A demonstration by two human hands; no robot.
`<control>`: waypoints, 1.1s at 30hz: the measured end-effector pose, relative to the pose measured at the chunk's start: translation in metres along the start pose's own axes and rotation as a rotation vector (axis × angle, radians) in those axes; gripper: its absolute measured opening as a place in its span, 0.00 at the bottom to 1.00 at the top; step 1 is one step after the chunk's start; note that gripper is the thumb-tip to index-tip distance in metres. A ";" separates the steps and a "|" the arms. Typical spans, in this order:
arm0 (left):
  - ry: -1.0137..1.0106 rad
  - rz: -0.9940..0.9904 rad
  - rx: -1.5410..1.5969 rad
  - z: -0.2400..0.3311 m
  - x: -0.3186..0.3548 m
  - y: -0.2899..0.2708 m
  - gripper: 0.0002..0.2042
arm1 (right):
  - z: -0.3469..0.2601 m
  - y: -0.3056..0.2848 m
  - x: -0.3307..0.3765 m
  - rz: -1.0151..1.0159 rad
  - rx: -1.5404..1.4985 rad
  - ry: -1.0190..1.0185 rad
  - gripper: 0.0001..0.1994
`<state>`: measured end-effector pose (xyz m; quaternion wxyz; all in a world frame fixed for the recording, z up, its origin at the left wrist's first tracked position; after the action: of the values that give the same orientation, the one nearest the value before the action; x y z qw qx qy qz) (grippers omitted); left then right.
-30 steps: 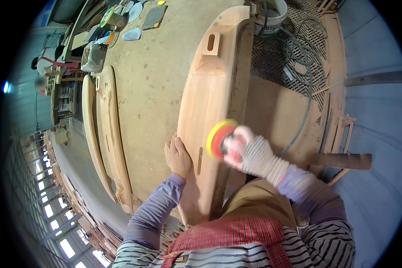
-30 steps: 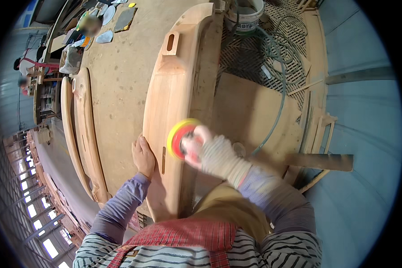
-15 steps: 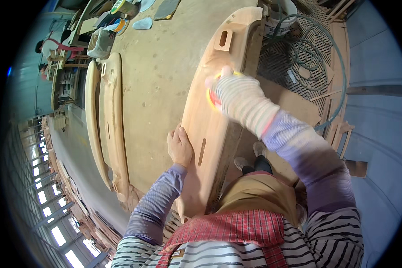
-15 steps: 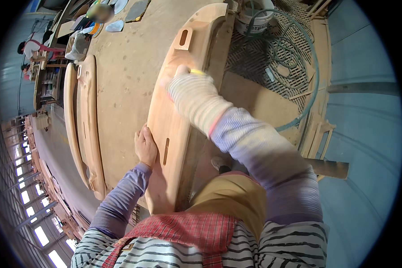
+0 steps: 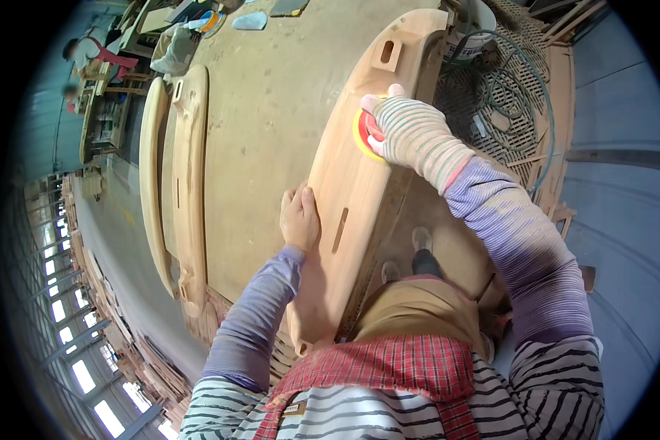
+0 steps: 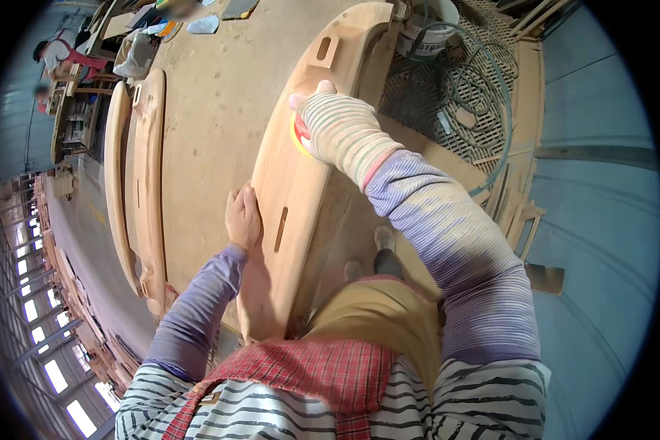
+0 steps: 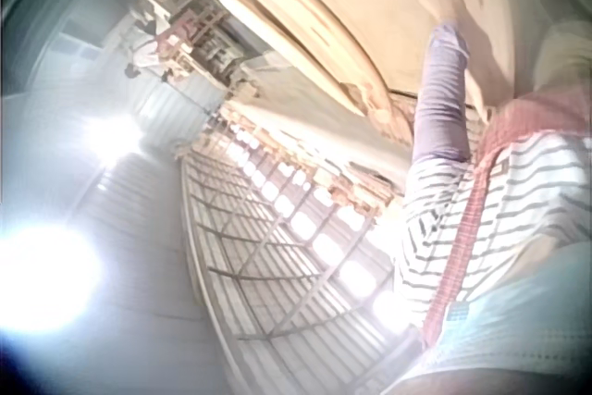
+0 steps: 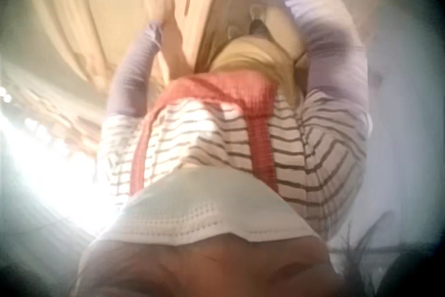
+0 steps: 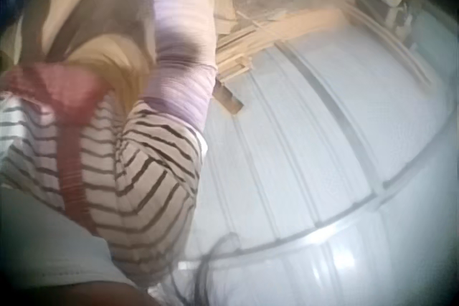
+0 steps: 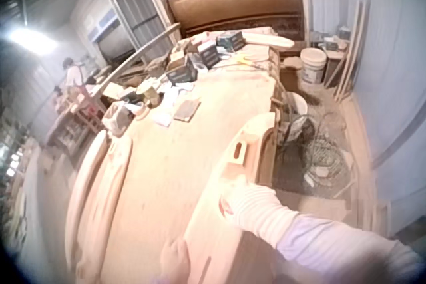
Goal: The person applies glue into slots on curved wood pieces, uses a small scraper to remove excess material, and smooths the wood surfaces using both hand sandpaper and an electric power sander.
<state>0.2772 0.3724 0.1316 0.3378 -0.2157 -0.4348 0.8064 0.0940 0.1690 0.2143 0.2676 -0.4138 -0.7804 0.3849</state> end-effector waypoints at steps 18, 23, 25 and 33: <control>0.256 -0.022 0.035 -0.089 0.101 -0.066 0.20 | -0.046 0.033 0.053 0.195 0.256 -0.154 0.19; 0.185 -0.001 0.034 -0.131 0.150 -0.085 0.22 | -0.057 0.075 0.170 -0.039 0.123 -0.329 0.19; 0.168 -0.013 0.061 -0.122 0.146 -0.085 0.22 | -0.022 0.055 0.142 0.094 0.116 -0.154 0.23; 0.156 0.037 0.063 -0.130 0.149 -0.085 0.21 | -0.102 0.082 0.174 -0.116 0.251 -0.155 0.20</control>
<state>0.2899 0.5870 0.1270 0.3621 -0.2752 -0.3774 0.8067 0.1149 0.3856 0.2214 0.2778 -0.3002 -0.7671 0.4942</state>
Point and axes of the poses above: each hand's wrist, its own x-axis away from the middle knuckle, its own y-axis out of the palm, z = x × y, the point moved 5 cm from there along -x, towards the middle knuckle, and after that the axes turned 14 degrees about z, right-handed, at the moved point
